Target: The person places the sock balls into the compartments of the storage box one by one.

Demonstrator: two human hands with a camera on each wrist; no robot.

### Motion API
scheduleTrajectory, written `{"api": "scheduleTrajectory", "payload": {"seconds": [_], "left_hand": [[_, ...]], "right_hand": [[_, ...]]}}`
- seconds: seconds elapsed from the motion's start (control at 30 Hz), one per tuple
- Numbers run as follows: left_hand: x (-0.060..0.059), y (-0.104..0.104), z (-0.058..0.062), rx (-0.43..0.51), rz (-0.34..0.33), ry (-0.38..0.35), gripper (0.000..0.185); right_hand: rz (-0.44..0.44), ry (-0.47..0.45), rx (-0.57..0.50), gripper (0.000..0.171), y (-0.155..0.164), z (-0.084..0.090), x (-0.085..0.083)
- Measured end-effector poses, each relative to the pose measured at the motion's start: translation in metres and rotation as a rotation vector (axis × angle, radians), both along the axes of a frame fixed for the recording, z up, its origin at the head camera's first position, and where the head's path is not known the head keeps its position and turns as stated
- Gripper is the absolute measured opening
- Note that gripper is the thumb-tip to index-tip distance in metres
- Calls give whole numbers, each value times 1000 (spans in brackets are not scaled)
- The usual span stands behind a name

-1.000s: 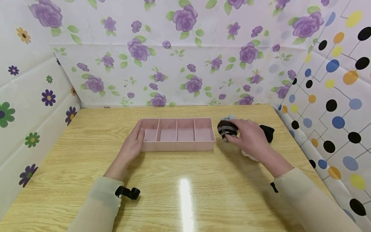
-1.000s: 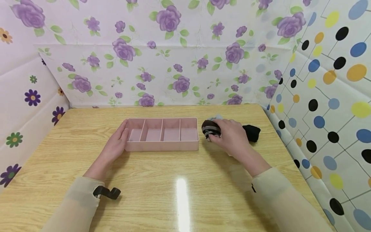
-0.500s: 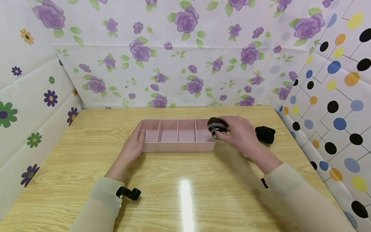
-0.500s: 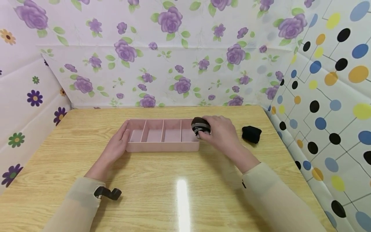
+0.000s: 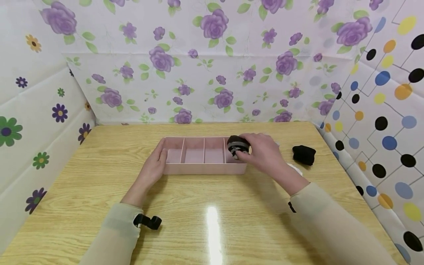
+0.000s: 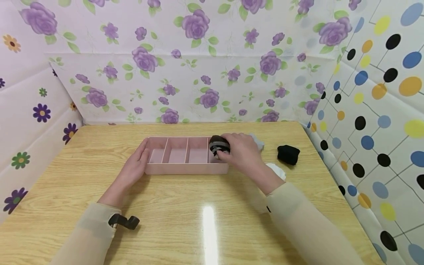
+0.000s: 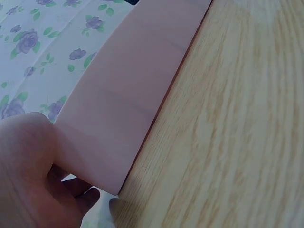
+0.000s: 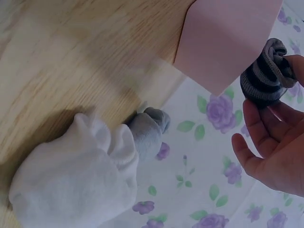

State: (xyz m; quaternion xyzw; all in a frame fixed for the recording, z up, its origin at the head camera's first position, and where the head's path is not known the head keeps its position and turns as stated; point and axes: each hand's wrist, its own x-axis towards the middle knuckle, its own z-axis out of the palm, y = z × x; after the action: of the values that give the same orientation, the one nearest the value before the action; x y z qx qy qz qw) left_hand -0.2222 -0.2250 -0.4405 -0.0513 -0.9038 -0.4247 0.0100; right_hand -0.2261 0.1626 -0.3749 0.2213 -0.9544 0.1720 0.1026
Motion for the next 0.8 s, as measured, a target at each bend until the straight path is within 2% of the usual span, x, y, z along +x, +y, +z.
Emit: {"api": "scheduleTrajectory", "payload": {"seconds": [0.23,0.5,0.8], "left_hand": [[1,0,1,-2,4,-2,62],[1,1,2,5,0,-5,63],[2,1,3,7,0,-8,63]], "right_hand": [[3,-23,22,52,-8,-6,-5],[-51,-69,37,58,-13,-9,-4],[-91,-71,167,61,-18,-12,-6]]}}
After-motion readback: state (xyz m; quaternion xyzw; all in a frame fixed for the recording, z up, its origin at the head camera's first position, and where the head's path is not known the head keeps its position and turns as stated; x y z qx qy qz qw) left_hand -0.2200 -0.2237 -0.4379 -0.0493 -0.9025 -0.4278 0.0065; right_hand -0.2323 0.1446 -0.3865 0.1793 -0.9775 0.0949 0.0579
